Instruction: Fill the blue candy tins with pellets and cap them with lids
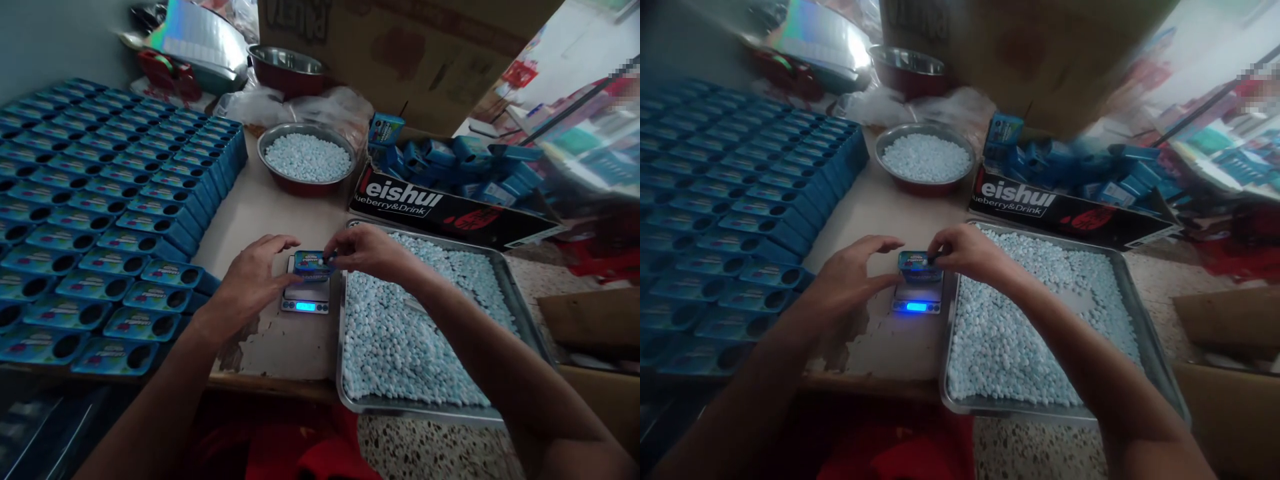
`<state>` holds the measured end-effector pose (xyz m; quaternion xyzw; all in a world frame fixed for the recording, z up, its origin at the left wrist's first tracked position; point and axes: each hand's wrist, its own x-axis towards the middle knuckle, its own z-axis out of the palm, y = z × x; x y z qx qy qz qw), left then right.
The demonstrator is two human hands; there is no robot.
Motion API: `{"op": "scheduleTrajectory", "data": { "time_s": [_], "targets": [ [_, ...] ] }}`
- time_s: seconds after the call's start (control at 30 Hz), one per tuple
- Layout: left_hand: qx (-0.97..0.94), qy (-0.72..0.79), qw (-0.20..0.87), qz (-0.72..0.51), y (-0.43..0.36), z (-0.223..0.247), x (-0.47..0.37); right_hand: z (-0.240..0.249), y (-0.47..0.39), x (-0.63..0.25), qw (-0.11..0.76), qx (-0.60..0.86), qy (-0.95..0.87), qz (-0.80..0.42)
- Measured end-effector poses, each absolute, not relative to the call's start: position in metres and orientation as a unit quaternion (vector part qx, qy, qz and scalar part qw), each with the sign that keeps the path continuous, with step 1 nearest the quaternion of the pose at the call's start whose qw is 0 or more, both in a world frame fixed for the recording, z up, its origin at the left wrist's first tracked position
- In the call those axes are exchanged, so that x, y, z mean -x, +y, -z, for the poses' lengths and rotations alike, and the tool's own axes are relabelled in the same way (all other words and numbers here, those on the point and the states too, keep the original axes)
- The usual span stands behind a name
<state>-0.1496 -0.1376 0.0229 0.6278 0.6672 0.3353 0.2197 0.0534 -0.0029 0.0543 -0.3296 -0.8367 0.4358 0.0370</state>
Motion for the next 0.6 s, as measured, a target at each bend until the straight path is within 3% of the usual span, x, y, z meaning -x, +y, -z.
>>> {"op": "scheduleTrajectory", "data": {
  "time_s": [0.23, 0.37, 0.6],
  "targets": [
    [-0.614, 0.678, 0.219, -0.338, -0.136, -0.027, 0.153, -0.065, -0.004, -0.078, 0.114, 0.371, -0.875, -0.290],
    [-0.601, 0.677, 0.205, -0.372, -0.132, -0.025, 0.152, -0.029, -0.006, -0.128, 0.072, 0.458, -0.872, -0.156],
    [-0.651, 0.659, 0.136, -0.351, -0.111, -0.019, 0.134, 0.035, -0.048, -0.139, 0.025, 0.396, -0.916, -0.064]
  ]
}}
